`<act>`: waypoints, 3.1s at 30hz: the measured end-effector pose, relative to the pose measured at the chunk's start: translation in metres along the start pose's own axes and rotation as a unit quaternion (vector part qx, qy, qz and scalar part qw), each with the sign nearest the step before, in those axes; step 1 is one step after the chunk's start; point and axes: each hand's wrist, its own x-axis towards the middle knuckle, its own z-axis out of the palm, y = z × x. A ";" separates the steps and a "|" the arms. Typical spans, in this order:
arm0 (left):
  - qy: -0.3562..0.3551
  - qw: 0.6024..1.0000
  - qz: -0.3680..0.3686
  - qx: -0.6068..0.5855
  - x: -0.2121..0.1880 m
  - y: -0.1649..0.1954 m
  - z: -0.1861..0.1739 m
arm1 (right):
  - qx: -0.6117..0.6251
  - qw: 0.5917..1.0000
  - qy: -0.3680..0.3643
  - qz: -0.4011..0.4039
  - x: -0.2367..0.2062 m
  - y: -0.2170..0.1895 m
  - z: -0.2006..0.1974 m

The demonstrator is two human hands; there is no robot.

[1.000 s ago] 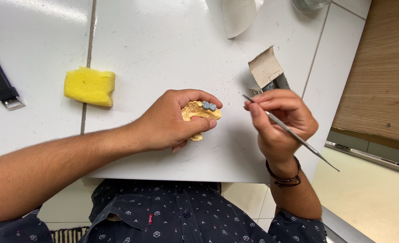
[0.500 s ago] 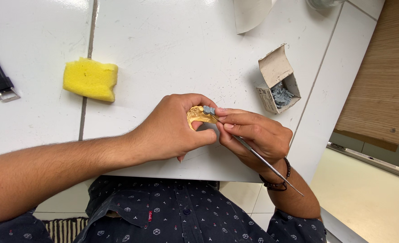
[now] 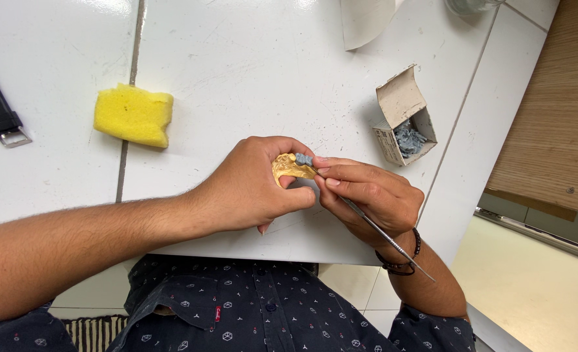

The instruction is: The person holds a plaster dental model in one hand and uses a metal wax carving tool to shape and smooth gray wax applied over the teeth area, rotating the model to reach different sides and occasionally wiping the tool tip on a sponge.

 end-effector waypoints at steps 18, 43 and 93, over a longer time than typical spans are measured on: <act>-0.007 1.000 -0.008 -0.008 0.001 -0.003 -0.003 | 0.010 1.000 -0.008 -0.011 0.000 0.007 0.001; -0.013 1.000 -0.010 -0.006 0.002 -0.004 -0.004 | -0.013 1.000 -0.009 -0.011 -0.001 0.003 0.002; 0.045 0.981 0.152 0.116 -0.002 -0.010 -0.002 | 0.025 0.999 -0.028 -0.015 -0.003 -0.003 -0.009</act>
